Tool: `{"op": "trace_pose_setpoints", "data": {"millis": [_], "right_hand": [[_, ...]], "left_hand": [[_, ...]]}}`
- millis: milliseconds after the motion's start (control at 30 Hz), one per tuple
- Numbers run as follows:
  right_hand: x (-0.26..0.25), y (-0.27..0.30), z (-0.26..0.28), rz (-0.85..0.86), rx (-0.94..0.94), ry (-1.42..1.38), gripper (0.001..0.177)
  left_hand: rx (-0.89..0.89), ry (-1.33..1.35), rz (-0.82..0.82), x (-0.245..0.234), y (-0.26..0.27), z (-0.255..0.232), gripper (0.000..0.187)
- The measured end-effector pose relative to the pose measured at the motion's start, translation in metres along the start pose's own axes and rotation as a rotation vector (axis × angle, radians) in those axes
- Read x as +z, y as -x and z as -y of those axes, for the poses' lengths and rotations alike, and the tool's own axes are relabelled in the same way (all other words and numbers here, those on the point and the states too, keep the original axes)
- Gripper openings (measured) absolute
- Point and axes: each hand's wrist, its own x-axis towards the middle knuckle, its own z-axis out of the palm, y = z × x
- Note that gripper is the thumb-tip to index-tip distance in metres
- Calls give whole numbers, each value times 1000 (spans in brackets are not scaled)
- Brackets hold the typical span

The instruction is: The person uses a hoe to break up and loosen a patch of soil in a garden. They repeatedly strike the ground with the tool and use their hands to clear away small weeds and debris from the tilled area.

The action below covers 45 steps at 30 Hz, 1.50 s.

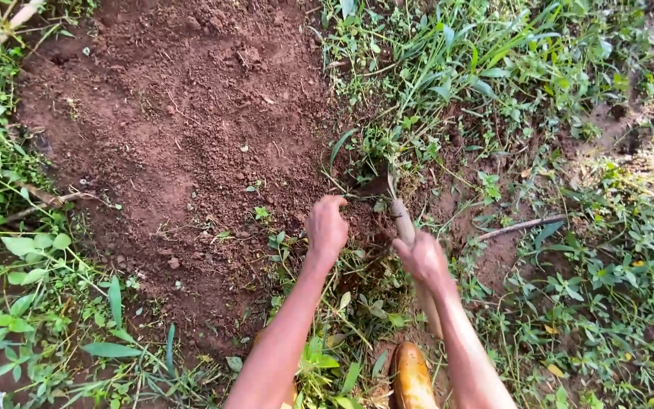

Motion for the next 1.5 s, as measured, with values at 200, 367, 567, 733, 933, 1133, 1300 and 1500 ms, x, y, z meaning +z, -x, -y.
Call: {"op": "trace_pose_setpoints", "data": {"millis": [200, 367, 567, 733, 933, 1133, 1300, 1500], "right_hand": [[-11, 8, 0, -38, 31, 65, 41], [7, -27, -18, -210, 36, -118, 37], [4, -33, 21, -431, -176, -490, 27], [13, -11, 27, -281, -135, -419, 22], [42, -23, -8, -8, 78, -141, 33], [2, -23, 20, -186, 58, -345, 20], [-2, -53, 4, -448, -185, -495, 21], [3, 19, 33, 10, 169, -313, 34]], "left_hand": [[46, -146, 143, 17, -25, 10, 52], [105, -266, 214, 57, -30, 47, 42], [181, -341, 216, 95, -27, 68, 35], [177, -368, 248, 88, -19, 58, 35], [142, -358, 293, 91, -26, 66, 39], [129, -269, 342, 83, -23, 69, 40], [87, -223, 366, 89, -18, 71, 42], [33, -310, 301, 94, -22, 58, 34]]}}
